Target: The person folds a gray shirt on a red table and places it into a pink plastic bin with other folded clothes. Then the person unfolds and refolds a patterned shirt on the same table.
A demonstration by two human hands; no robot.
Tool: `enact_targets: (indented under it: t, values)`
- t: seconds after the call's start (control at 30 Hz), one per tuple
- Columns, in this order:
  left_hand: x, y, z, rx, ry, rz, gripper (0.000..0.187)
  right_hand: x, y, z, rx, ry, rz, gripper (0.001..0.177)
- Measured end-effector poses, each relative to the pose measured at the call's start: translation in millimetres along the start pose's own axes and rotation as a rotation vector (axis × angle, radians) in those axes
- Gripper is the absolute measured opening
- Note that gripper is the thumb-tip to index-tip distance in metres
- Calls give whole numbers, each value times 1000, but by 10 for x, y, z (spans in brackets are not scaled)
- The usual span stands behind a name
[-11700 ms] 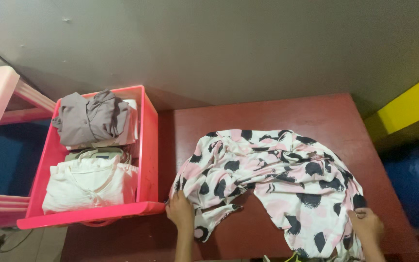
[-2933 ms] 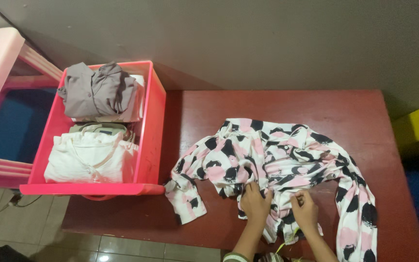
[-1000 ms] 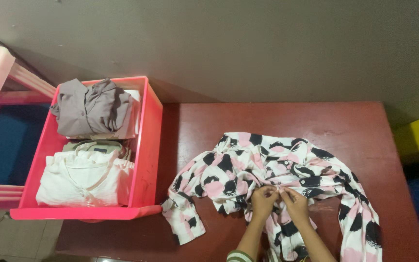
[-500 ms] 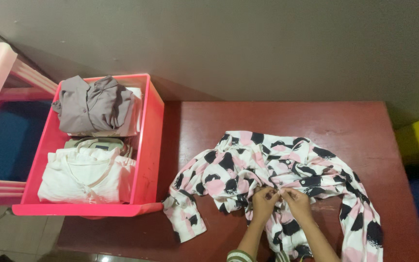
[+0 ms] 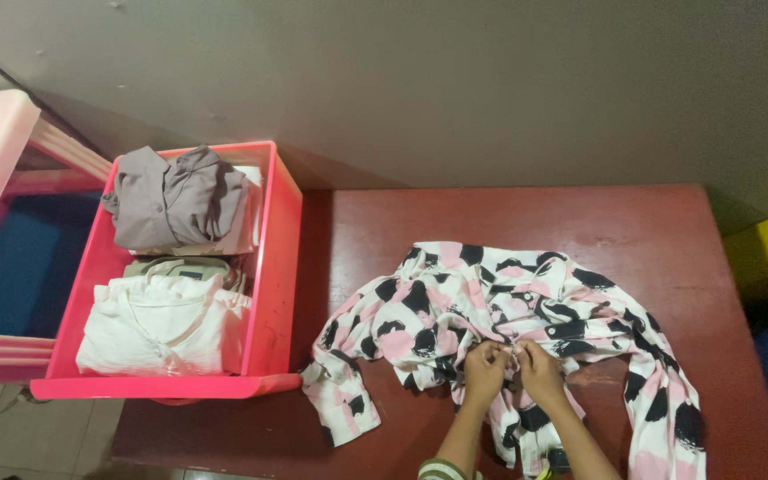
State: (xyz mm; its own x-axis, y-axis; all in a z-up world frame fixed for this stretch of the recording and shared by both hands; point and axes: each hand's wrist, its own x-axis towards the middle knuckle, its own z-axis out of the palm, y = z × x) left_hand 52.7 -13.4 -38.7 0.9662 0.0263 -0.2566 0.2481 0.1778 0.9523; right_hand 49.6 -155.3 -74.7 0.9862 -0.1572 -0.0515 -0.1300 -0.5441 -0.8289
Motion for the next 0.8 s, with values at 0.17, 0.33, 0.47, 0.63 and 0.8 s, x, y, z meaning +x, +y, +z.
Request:
enact_targets:
  t: [0.17, 0.33, 0.47, 0.63, 0.8]
  values:
    - [-84, 269, -11, 309, -3, 89, 15, -73, 6, -162, 230, -174, 56, 21]
    - [-266, 540, 176, 847, 312, 461, 36, -246, -126, -290, -74, -305, -1, 41]
    - [-250, 537, 216, 983, 342, 451, 32, -389, -258, -401, -197, -503, 63, 28]
    - [-308, 413, 3, 1267, 301, 490, 27, -590, -253, -410, -34, -508, 302, 21]
    - [-383, 322, -102, 1282, 238, 320, 35, -609, -251, -324, -198, 12, 123, 20]
